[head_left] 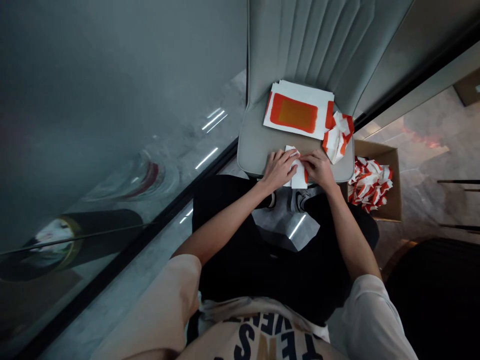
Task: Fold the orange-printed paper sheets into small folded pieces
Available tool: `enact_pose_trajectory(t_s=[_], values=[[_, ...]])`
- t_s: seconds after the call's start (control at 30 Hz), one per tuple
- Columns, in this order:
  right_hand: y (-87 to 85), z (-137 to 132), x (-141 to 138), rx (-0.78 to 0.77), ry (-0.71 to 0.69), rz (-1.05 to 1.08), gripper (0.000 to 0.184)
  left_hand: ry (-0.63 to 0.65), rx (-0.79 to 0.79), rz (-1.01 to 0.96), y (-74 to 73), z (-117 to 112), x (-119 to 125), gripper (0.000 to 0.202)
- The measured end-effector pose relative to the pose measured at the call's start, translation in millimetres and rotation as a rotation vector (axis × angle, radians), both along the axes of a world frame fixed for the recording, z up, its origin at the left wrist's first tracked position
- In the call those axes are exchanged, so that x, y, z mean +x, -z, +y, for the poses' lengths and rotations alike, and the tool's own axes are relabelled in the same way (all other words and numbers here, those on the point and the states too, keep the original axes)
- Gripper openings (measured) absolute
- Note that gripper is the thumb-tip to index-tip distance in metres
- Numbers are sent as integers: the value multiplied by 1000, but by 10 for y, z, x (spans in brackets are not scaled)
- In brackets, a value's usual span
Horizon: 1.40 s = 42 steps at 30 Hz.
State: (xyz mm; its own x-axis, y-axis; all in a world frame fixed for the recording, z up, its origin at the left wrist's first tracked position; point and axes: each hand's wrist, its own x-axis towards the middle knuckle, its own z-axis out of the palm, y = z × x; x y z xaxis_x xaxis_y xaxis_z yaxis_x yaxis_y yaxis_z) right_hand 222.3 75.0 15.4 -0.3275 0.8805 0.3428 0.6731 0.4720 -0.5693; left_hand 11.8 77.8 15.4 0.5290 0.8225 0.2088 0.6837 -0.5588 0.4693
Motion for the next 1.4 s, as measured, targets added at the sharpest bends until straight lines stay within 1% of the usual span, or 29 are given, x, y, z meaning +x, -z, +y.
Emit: enact_pose_trajectory(t_s=[0.13, 0.23, 0.3, 0.47, 0.57, 0.67, 0.8, 0.87, 0.97, 1.03, 1.1, 1.23, 1.3, 1.4], values=[[13, -47, 19, -22, 139, -22, 17, 15, -2, 17, 21, 2, 8, 49], [23, -80, 30, -19, 188, -57, 17, 16, -2, 27, 29, 0, 7, 51], [10, -112, 46, -16, 175, -86, 19, 15, 6, 29, 40, -9, 10, 51], [-100, -197, 61, -21, 40, -209, 26, 21, 43, 16, 92, -38, 53, 52], [-152, -214, -27, -10, 47, -309, 36, 39, 58, -1, 106, -26, 68, 51], [-157, -220, -166, 10, 89, -364, 44, 46, 17, -51, 69, 7, 32, 47], [-153, -234, -274, -8, 53, -357, 43, 62, -53, -127, -21, 45, -74, 43], [-157, -233, -280, -31, 53, -350, 45, 52, -66, -205, -43, 74, -123, 44], [-159, -219, -275, -73, 72, -325, 46, 6, -92, -354, -26, 152, -164, 45], [-157, -204, -286, -89, 81, -323, 44, -14, -113, -381, -2, 209, -159, 42], [-153, -194, -313, -93, 93, -346, 42, -78, -99, -325, 10, 240, -132, 37], [-145, -196, -374, -84, 97, -378, 42, -329, -56, -130, -41, 207, -59, 37], [-141, -197, -386, -76, 88, -340, 40, -371, -80, -74, -89, 185, -28, 32], [-138, -186, -380, -70, 64, -281, 37, -375, -141, -48, -154, 209, 18, 21]])
